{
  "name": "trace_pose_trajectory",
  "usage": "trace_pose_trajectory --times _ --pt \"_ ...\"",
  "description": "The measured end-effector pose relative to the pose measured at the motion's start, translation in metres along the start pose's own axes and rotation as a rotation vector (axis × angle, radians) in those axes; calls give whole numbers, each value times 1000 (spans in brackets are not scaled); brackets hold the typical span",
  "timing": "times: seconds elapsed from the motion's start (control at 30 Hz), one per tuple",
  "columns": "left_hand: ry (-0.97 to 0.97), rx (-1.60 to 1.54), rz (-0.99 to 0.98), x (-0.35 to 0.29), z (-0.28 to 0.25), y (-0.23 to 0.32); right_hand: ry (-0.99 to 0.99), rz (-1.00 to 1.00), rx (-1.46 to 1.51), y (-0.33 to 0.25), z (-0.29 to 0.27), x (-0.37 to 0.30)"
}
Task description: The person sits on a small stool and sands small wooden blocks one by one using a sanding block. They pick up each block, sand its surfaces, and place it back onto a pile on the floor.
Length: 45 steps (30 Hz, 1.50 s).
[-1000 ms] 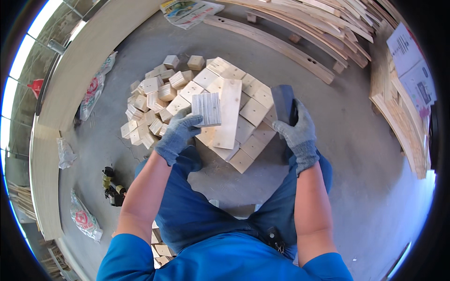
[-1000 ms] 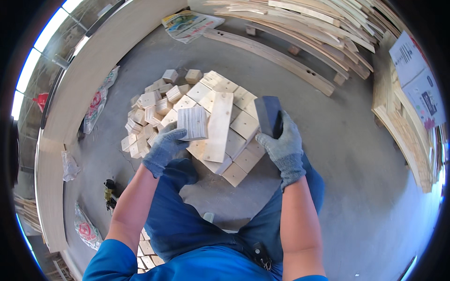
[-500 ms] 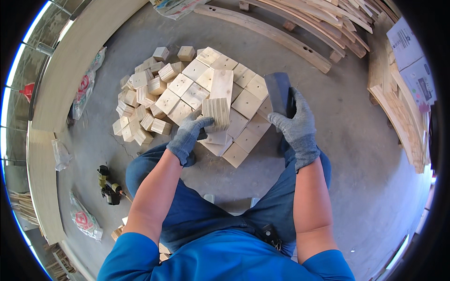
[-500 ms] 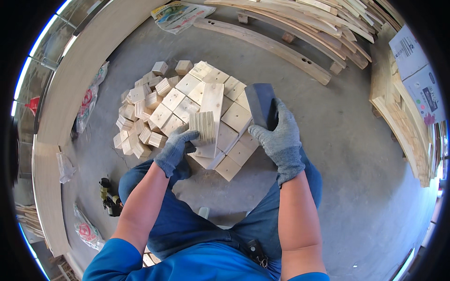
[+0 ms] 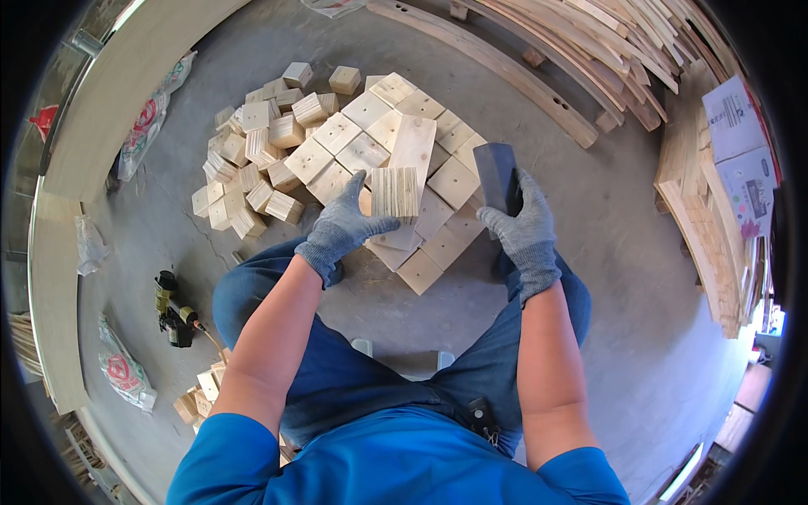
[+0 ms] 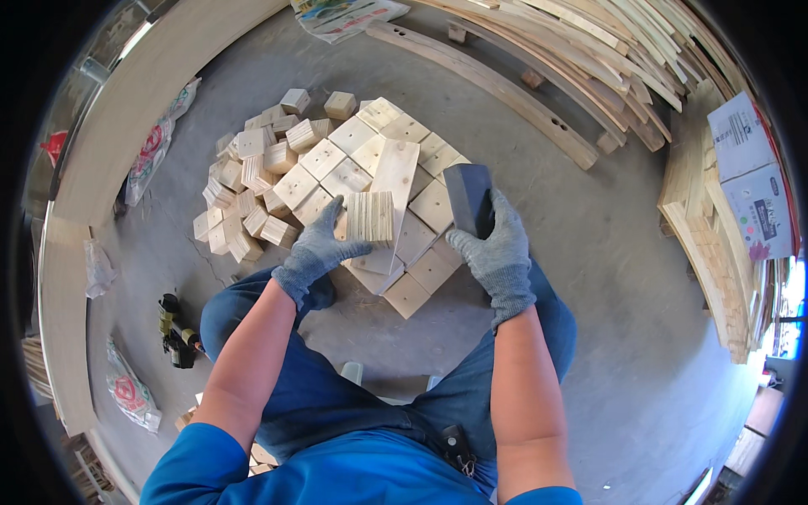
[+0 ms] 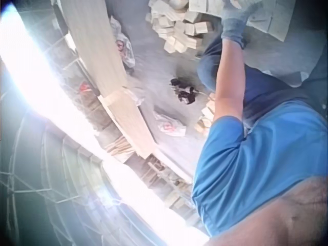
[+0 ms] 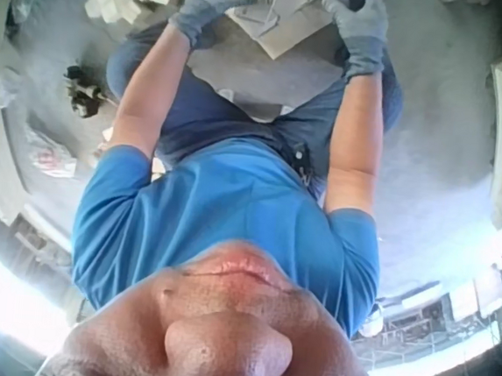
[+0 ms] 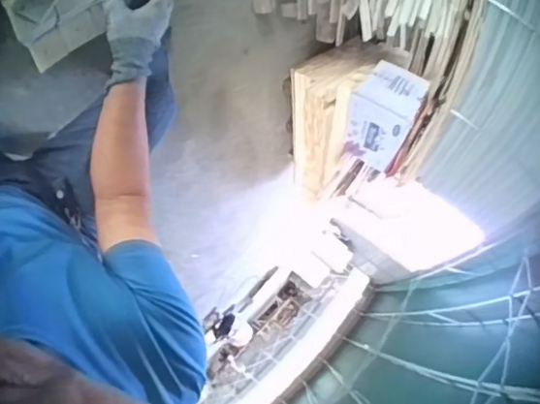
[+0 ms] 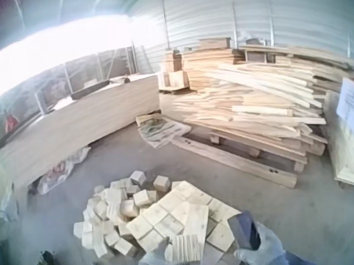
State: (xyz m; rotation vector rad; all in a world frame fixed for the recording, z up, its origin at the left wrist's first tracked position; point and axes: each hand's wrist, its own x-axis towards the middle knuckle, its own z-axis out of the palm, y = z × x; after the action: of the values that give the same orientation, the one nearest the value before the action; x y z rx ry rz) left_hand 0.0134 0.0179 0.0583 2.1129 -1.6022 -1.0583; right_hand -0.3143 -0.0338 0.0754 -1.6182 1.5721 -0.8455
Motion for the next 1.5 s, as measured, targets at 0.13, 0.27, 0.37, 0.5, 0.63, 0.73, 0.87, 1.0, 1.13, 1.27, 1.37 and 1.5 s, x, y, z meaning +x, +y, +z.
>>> trace_pose_trajectory --times 0.13,0.27,0.37,0.5,0.63,0.73,0.87,1.0,1.13,1.27,1.37,1.5 --pt "58 -43 112 6 12 -25 -19 -63 -220 -14 5 -9" --pt "48 -138 164 26 34 -39 -87 -50 -203 -24 10 -28" --pt "44 -269 250 36 46 -46 -159 -39 -172 -15 23 -38" --pt "-5 -465 279 44 51 -54 -170 -16 -234 -24 37 -52" --pt "-7 -561 270 38 50 -40 -166 5 -220 -25 37 -56" --pt "69 -588 301 31 58 -40 -137 -40 -167 -33 40 -59" --pt "170 -487 380 28 80 -53 -86 -260 -263 -31 55 -64" --pt "211 -424 387 36 87 -63 -96 -357 -396 -57 76 -74" --pt "245 -336 430 30 79 -56 -143 -404 -614 -65 94 -83" --pt "212 -342 374 23 73 -49 -145 -383 -694 -68 102 -82" --pt "226 -366 396 26 78 -55 -43 -485 -746 -62 117 -50" --pt "232 -395 400 33 83 -60 -83 -381 -713 -86 133 4"
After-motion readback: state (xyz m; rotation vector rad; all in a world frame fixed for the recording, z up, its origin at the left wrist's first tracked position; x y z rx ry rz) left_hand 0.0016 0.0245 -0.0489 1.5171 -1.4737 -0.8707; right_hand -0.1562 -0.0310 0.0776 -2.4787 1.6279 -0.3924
